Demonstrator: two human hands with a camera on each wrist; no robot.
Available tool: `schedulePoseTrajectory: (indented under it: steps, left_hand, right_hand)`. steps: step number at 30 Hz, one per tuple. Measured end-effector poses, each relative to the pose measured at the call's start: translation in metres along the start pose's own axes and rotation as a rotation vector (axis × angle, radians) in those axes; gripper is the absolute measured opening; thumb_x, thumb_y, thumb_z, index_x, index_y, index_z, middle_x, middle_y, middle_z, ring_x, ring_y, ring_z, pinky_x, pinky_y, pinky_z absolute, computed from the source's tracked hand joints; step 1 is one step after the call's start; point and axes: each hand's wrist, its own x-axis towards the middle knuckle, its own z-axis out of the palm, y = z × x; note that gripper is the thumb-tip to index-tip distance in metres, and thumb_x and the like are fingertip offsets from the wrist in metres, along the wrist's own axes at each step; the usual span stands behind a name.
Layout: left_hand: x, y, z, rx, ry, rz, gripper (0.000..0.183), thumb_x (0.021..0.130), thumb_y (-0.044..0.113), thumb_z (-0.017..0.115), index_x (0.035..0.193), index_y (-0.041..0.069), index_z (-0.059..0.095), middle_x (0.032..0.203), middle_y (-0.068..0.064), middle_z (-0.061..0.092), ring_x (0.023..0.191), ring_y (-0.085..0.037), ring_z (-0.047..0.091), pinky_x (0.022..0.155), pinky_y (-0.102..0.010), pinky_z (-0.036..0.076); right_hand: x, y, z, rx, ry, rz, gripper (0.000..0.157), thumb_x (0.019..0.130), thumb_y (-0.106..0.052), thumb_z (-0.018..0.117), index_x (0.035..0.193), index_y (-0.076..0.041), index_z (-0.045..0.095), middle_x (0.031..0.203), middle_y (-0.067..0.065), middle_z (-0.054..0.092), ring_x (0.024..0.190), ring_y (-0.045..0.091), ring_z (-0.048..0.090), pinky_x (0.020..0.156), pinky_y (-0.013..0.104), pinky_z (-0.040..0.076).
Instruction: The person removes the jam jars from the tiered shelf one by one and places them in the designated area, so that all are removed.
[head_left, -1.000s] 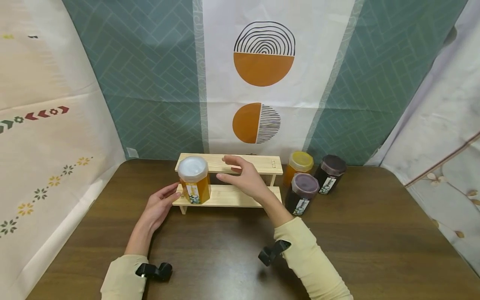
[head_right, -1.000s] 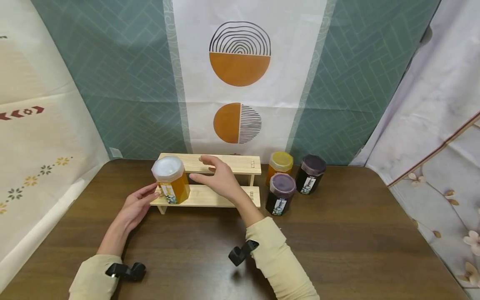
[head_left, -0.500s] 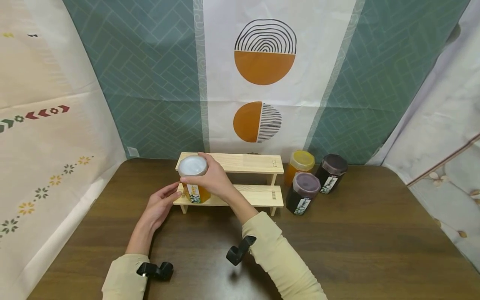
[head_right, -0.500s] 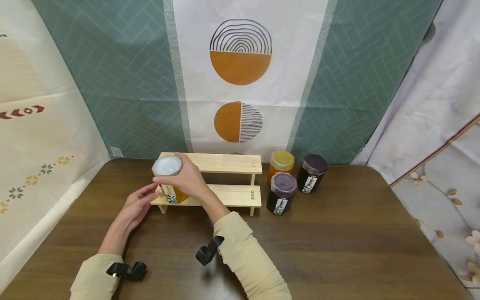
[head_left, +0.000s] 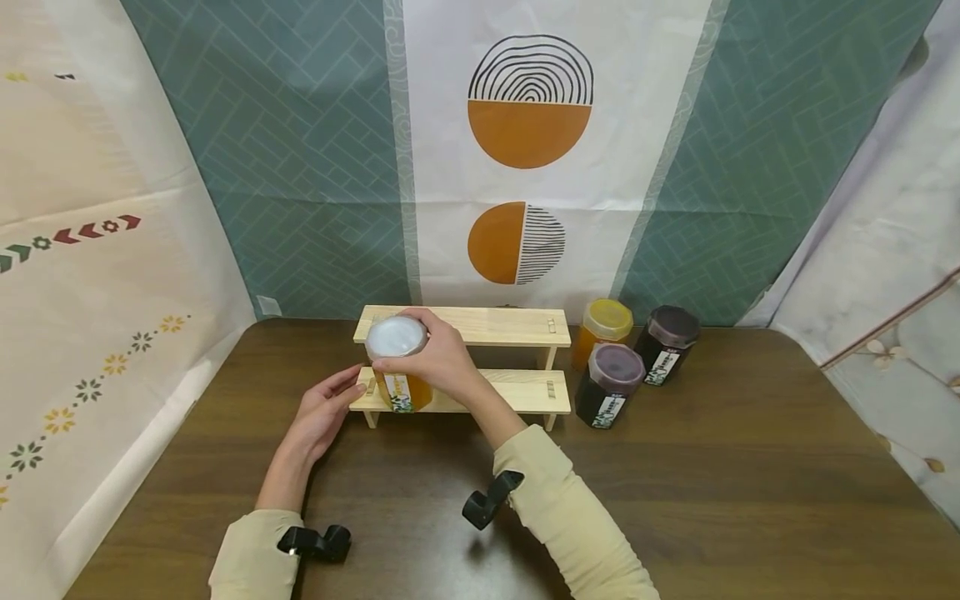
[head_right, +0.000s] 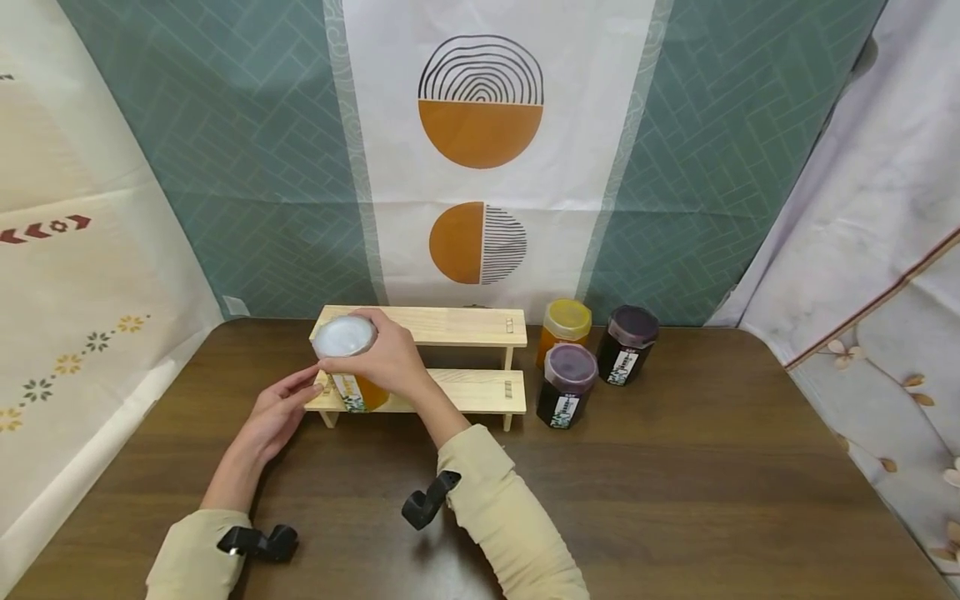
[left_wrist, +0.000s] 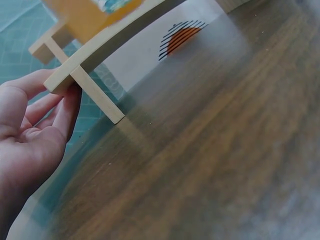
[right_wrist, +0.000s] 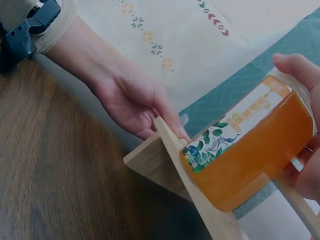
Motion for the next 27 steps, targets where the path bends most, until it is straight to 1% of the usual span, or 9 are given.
schedulePoseTrajectory:
  steps: [3,7,10,13,17,19,23,25,27]
  left_hand:
    - [0.001,0.0,0.002,-0.014,0.005,0.008,0.057,0.096,0.006,0.059,0.144,-0.011,0.033,0.122,0.0,0.05,0.11,-0.007,0.05,0.091,-0.017,0.044]
    - [0.003,0.001,0.004,-0.02,-0.002,0.012,0.058,0.096,0.006,0.059,0.144,-0.012,0.032,0.126,-0.005,0.048,0.108,-0.006,0.052,0.091,-0.018,0.044]
    - [0.003,0.001,0.003,-0.009,-0.007,0.022,0.059,0.096,0.006,0.059,0.144,-0.012,0.031,0.129,-0.008,0.046,0.109,-0.006,0.051,0.091,-0.017,0.044]
    - [0.003,0.001,0.001,0.006,-0.006,0.036,0.058,0.096,0.006,0.059,0.144,-0.013,0.031,0.127,-0.006,0.047,0.109,-0.006,0.05,0.09,-0.017,0.043]
    - [0.002,0.0,-0.001,0.007,-0.003,0.049,0.058,0.096,0.006,0.059,0.143,-0.014,0.031,0.124,-0.003,0.049,0.109,-0.006,0.05,0.09,-0.017,0.043]
    - [0.002,0.0,-0.001,0.001,-0.004,0.05,0.059,0.096,0.006,0.059,0.143,-0.014,0.031,0.123,-0.003,0.049,0.109,-0.005,0.051,0.09,-0.017,0.043]
    - [0.002,-0.002,0.0,-0.001,-0.007,0.041,0.059,0.096,0.006,0.059,0.144,-0.013,0.031,0.124,-0.003,0.049,0.109,-0.005,0.051,0.091,-0.017,0.043]
    - [0.002,-0.003,0.001,0.003,-0.004,0.038,0.058,0.096,0.006,0.059,0.144,-0.013,0.032,0.124,-0.004,0.049,0.109,-0.006,0.051,0.09,-0.017,0.043]
    - [0.002,-0.004,0.001,0.011,-0.006,0.041,0.057,0.096,0.006,0.059,0.144,-0.013,0.032,0.125,-0.005,0.049,0.109,-0.006,0.051,0.09,-0.017,0.043]
  right_hand:
    - [-0.006,-0.001,-0.01,0.03,-0.015,-0.014,0.064,0.069,-0.023,0.088,0.125,-0.014,0.058,0.113,0.002,0.061,0.097,0.018,0.059,0.08,0.031,0.051]
    - [-0.014,-0.005,-0.027,0.094,-0.048,-0.033,0.063,0.072,-0.015,0.086,0.128,-0.01,0.056,0.116,0.007,0.06,0.1,0.022,0.058,0.083,0.034,0.051]
    - [-0.021,-0.01,-0.041,0.119,-0.077,-0.052,0.063,0.073,-0.01,0.084,0.129,-0.007,0.055,0.118,0.009,0.06,0.102,0.024,0.058,0.084,0.035,0.051]
    - [-0.028,-0.016,-0.056,0.126,-0.094,-0.06,0.064,0.073,-0.007,0.083,0.129,-0.006,0.054,0.119,0.009,0.059,0.102,0.025,0.057,0.085,0.037,0.05]
    - [-0.038,-0.025,-0.077,0.15,-0.088,-0.057,0.063,0.072,-0.005,0.082,0.129,-0.004,0.054,0.12,0.011,0.058,0.103,0.027,0.056,0.086,0.04,0.05]
    - [-0.042,-0.027,-0.089,0.161,-0.089,-0.065,0.064,0.071,-0.004,0.082,0.129,-0.003,0.054,0.121,0.013,0.058,0.104,0.029,0.056,0.087,0.041,0.049]
    - [-0.05,-0.026,-0.119,0.143,-0.102,-0.09,0.068,0.068,-0.005,0.083,0.129,0.0,0.054,0.121,0.016,0.057,0.104,0.031,0.054,0.086,0.042,0.048]
    - [-0.056,-0.024,-0.136,0.126,-0.099,-0.086,0.069,0.067,-0.005,0.083,0.129,0.002,0.053,0.121,0.017,0.057,0.104,0.031,0.053,0.086,0.041,0.048]
    - [-0.062,-0.022,-0.153,0.101,-0.076,-0.073,0.069,0.067,-0.003,0.082,0.129,0.004,0.053,0.12,0.017,0.057,0.103,0.03,0.053,0.085,0.039,0.048]
